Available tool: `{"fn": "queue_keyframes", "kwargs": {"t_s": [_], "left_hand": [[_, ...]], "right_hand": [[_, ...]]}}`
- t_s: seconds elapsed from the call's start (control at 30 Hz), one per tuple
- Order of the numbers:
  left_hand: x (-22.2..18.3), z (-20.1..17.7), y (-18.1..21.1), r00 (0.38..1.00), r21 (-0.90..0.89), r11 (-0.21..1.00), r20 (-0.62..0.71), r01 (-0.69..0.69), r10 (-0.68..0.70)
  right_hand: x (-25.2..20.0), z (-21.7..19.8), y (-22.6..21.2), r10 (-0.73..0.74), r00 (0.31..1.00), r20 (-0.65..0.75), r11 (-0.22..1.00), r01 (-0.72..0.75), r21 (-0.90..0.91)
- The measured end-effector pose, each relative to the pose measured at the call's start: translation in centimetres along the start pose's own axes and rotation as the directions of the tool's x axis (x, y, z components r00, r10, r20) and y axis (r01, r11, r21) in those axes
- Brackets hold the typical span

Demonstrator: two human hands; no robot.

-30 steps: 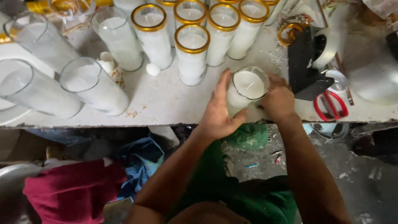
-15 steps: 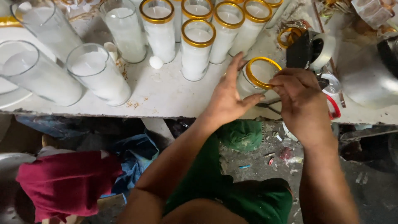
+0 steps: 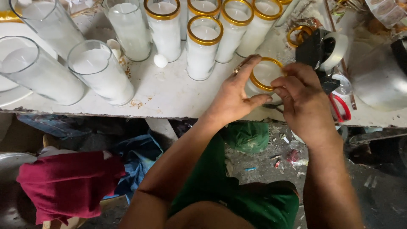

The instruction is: Fitting decorative gold rings onto the rims of glass candle jars and using a small tool for jar preparation.

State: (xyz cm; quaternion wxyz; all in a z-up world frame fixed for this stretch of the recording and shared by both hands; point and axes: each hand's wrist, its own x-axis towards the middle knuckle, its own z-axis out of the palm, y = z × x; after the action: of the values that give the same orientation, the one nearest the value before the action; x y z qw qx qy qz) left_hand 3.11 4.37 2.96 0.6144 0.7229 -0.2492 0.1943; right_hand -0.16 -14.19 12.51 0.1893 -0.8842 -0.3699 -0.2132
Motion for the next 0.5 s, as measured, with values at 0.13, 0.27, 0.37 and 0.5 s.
{"fn": "queue_keyframes", "kwargs": {"t_s": [0.13,0.27,0.37,0.5], "left_hand": [[0.0,0.0,0.1,1.0,0.037,0.999,-0.011,0.004,-0.003],[-0.3,0.6,-0.5,0.999,0.065,0.997,-0.024,-0.036,0.037],[-0.3,2.2,-1.2,0.972,0.151,0.984,-0.202,-0.09,0.12],[-0.8,2.4,0.9,0.964,0.186,0.982,-0.252,-0.034,0.081]], "right_hand": [[-0.2,0.6,0.5,0.0,1.0,-0.03,0.992,0.004,0.129],[-0.8,2.0,0.4,0.049,0.991,-0.122,0.974,-0.021,0.225],[-0.7,2.0,0.9,0.07,0.977,-0.203,0.974,-0.022,0.227],[-1.2,2.5,2.5,0.114,0.979,-0.171,0.88,-0.02,0.474]]}}
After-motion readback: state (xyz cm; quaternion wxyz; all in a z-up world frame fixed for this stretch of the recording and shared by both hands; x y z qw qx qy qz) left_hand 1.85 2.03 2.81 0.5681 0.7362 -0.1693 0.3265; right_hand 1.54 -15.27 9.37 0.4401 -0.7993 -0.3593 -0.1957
